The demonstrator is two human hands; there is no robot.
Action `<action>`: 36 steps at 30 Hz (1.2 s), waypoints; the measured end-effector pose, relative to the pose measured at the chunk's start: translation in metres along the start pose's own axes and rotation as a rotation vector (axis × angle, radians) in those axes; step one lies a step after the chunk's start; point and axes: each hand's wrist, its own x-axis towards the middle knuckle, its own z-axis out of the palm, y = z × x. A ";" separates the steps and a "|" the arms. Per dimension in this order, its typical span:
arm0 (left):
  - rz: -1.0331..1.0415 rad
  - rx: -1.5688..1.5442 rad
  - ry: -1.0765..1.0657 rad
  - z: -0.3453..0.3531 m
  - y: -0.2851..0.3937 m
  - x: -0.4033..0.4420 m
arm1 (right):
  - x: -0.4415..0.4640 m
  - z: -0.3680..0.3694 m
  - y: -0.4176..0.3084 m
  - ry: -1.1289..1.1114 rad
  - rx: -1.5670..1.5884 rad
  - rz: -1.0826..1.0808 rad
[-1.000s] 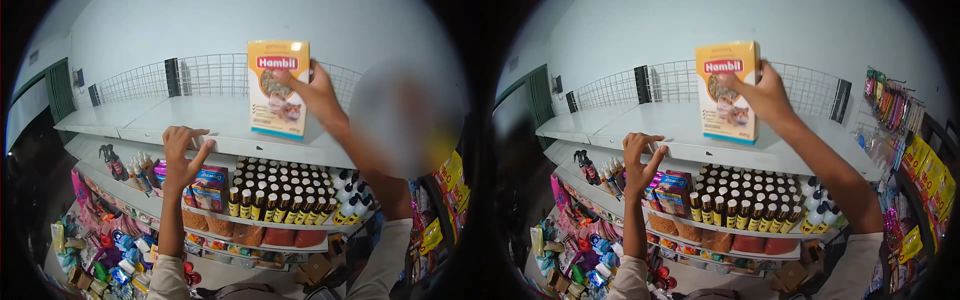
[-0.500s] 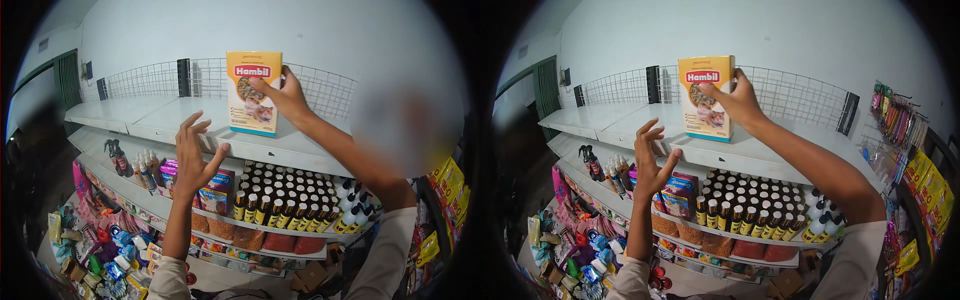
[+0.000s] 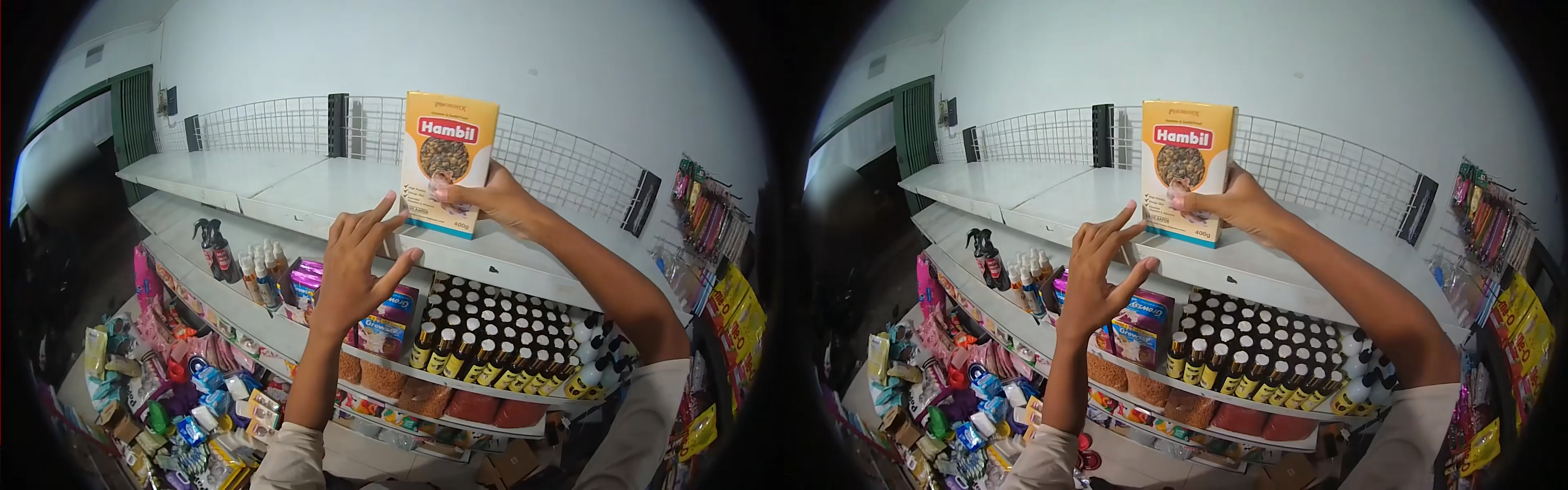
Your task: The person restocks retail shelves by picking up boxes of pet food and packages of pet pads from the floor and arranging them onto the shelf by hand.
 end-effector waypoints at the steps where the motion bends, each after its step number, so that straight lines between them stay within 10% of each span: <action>1: -0.007 -0.016 0.004 0.000 0.001 0.000 | -0.003 0.001 -0.002 0.019 -0.012 0.005; 36: 0.122 -0.082 0.106 0.006 -0.022 -0.006 | -0.051 0.017 -0.013 0.139 -0.034 -0.019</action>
